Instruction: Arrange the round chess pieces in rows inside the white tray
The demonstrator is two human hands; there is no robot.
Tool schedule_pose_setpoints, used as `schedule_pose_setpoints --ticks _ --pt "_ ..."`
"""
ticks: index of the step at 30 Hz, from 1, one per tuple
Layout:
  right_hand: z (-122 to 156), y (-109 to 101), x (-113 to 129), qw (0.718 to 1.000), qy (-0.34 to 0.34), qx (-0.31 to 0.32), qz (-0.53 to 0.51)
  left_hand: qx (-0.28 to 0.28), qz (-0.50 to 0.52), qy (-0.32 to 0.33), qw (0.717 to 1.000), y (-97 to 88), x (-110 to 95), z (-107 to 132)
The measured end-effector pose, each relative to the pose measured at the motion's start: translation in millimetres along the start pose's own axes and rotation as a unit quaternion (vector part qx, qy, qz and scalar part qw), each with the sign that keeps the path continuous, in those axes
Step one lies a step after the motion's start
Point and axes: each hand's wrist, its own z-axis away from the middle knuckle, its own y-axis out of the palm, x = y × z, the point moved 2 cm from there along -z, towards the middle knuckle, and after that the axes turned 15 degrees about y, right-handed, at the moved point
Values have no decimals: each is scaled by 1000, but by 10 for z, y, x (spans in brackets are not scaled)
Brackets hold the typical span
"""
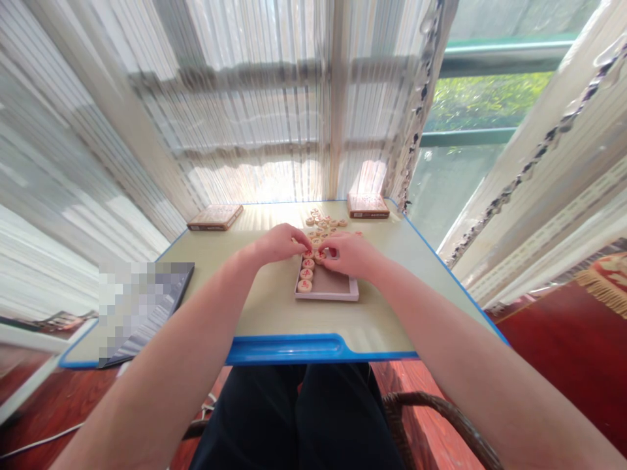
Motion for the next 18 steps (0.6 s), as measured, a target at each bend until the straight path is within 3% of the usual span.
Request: schedule_pose_setpoints --ticks 10,18 --pt "36 -30 97 999 -34 -21 -16 -47 -9 -54 997 -30 -6 15" --pt "51 -15 190 998 -57 25 -11 -105 -20 -53 993 -30 99 -3"
